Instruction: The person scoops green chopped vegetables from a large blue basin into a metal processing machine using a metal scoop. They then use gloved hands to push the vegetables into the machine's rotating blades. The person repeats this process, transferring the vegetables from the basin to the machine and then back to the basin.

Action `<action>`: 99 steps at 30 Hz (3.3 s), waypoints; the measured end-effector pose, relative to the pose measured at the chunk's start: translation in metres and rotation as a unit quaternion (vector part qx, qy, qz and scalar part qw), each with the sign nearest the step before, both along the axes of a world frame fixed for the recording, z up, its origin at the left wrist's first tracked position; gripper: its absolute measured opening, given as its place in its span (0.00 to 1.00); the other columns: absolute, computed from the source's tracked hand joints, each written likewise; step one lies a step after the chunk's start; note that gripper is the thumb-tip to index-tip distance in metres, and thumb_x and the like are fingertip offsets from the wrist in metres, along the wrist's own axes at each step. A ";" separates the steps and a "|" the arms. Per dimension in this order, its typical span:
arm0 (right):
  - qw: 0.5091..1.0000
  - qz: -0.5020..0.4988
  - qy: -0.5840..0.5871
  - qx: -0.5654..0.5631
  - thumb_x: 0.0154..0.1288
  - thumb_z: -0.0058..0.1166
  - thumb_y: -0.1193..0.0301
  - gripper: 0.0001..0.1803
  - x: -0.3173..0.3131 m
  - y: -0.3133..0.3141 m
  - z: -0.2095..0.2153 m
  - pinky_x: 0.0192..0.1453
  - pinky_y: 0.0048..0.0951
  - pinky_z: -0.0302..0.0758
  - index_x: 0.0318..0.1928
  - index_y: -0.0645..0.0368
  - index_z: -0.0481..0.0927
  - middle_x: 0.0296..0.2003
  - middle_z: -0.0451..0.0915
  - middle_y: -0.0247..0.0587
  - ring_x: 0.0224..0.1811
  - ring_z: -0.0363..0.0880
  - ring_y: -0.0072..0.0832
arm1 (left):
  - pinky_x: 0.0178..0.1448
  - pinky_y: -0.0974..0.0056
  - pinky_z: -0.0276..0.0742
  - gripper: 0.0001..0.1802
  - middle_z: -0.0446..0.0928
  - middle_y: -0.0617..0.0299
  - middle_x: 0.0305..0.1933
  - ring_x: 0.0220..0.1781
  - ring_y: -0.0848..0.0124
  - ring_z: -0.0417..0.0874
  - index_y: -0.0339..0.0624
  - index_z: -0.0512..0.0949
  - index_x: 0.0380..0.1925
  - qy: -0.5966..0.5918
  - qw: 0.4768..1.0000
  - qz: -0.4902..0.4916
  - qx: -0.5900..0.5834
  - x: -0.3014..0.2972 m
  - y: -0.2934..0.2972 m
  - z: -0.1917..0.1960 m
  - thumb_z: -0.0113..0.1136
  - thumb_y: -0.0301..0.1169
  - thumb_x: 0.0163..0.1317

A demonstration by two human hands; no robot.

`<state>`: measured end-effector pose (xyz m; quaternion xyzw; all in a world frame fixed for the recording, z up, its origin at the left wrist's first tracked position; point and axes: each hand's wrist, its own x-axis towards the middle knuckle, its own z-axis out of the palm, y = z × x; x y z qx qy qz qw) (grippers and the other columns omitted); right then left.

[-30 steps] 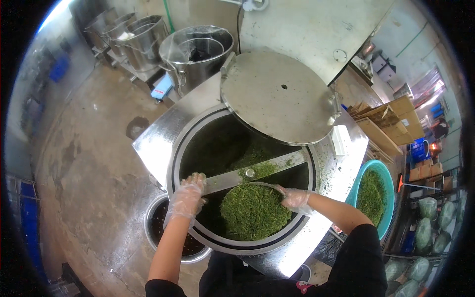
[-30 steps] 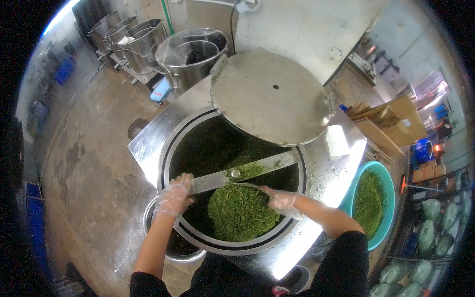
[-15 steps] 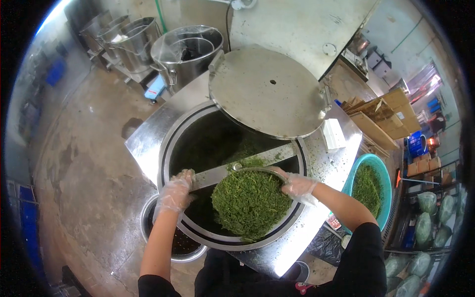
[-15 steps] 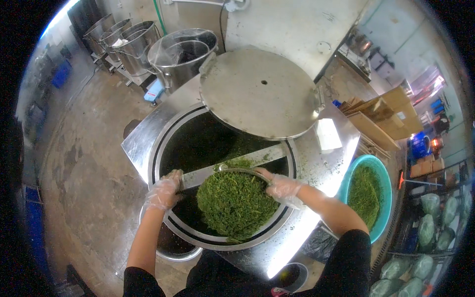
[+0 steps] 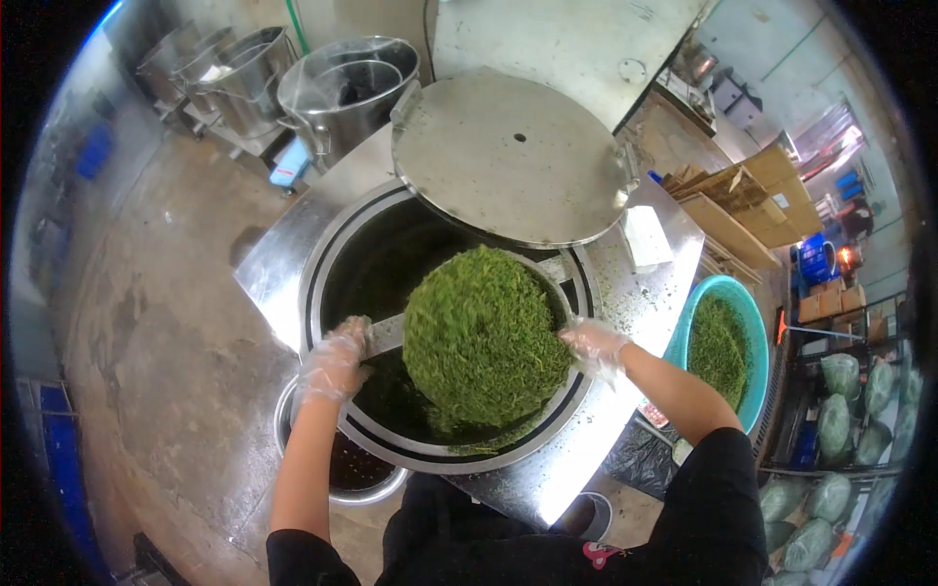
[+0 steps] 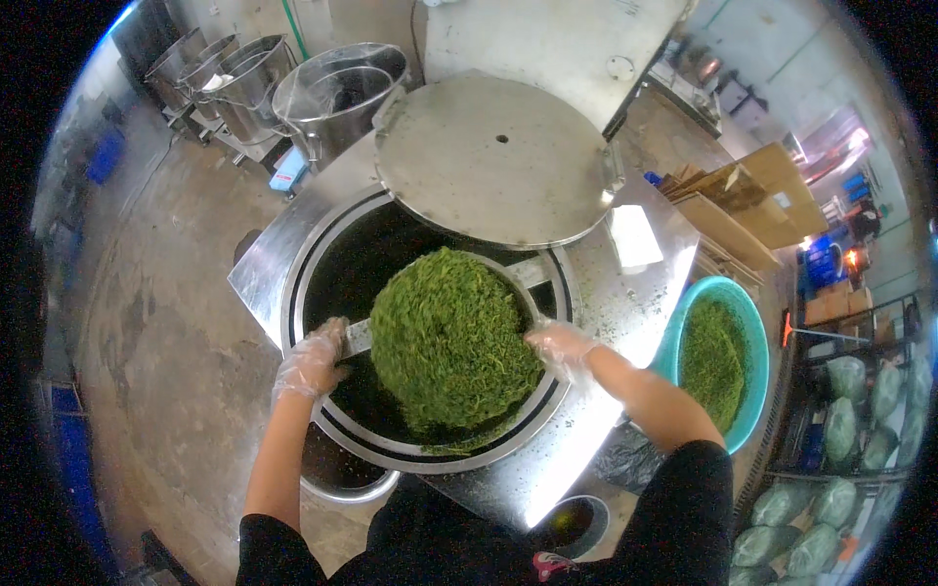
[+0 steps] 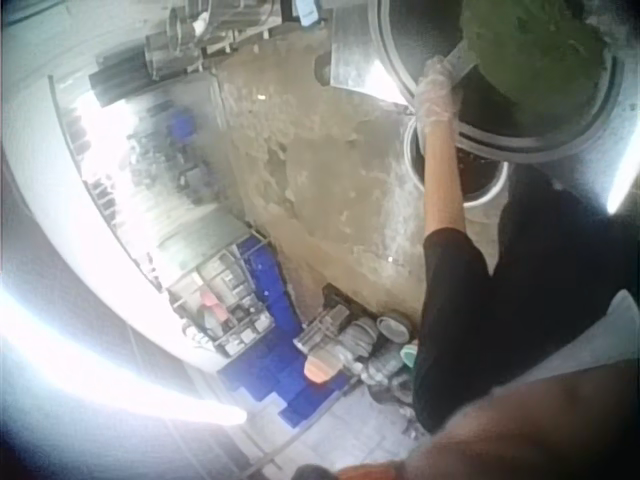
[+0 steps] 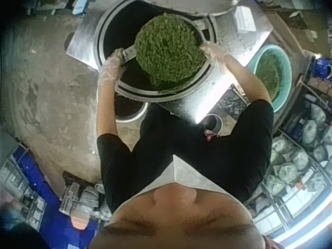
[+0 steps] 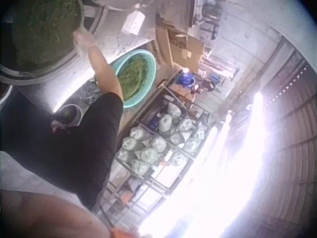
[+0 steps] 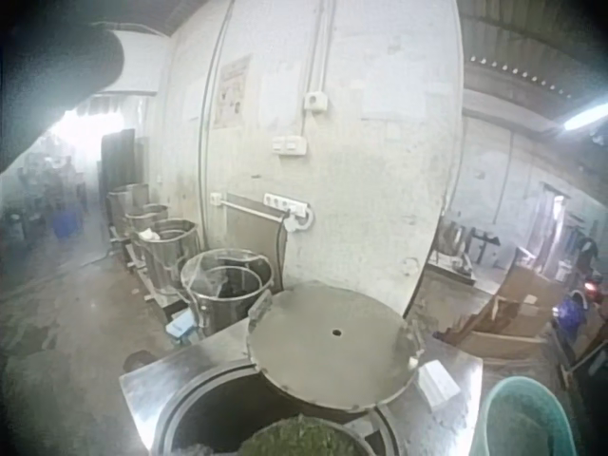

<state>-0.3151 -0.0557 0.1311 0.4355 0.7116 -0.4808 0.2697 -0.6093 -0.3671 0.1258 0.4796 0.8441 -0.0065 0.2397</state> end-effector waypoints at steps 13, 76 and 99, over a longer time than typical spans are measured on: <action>0.690 -0.555 0.329 -0.329 0.79 0.36 0.67 0.24 0.050 -0.125 0.005 0.69 0.48 0.74 0.68 0.68 0.63 0.66 0.67 0.56 0.64 0.72 0.46 | 0.70 0.55 0.73 0.50 0.65 0.51 0.73 0.69 0.53 0.73 0.42 0.61 0.71 -0.007 0.998 0.052 -0.022 0.017 0.016 0.023 0.76 0.33 0.48; 0.696 0.565 0.039 0.442 0.72 0.41 0.69 0.26 -0.066 -0.051 -0.143 0.55 0.45 0.82 0.69 0.45 0.68 0.69 0.66 0.36 0.67 0.67 0.51 | 0.67 0.54 0.77 0.43 0.72 0.50 0.67 0.64 0.53 0.78 0.41 0.63 0.68 0.051 0.997 -0.048 0.021 0.008 0.001 0.008 0.73 0.30 0.53; 0.995 -0.038 -0.094 0.003 0.70 0.53 0.65 0.16 -0.053 -0.163 -0.400 0.51 0.42 0.73 0.51 0.61 0.81 0.48 0.82 0.44 0.48 0.78 0.38 | 0.55 0.50 0.81 0.34 0.80 0.44 0.51 0.51 0.50 0.84 0.34 0.68 0.61 -0.096 0.995 -0.001 0.018 0.000 -0.009 0.007 0.69 0.35 0.57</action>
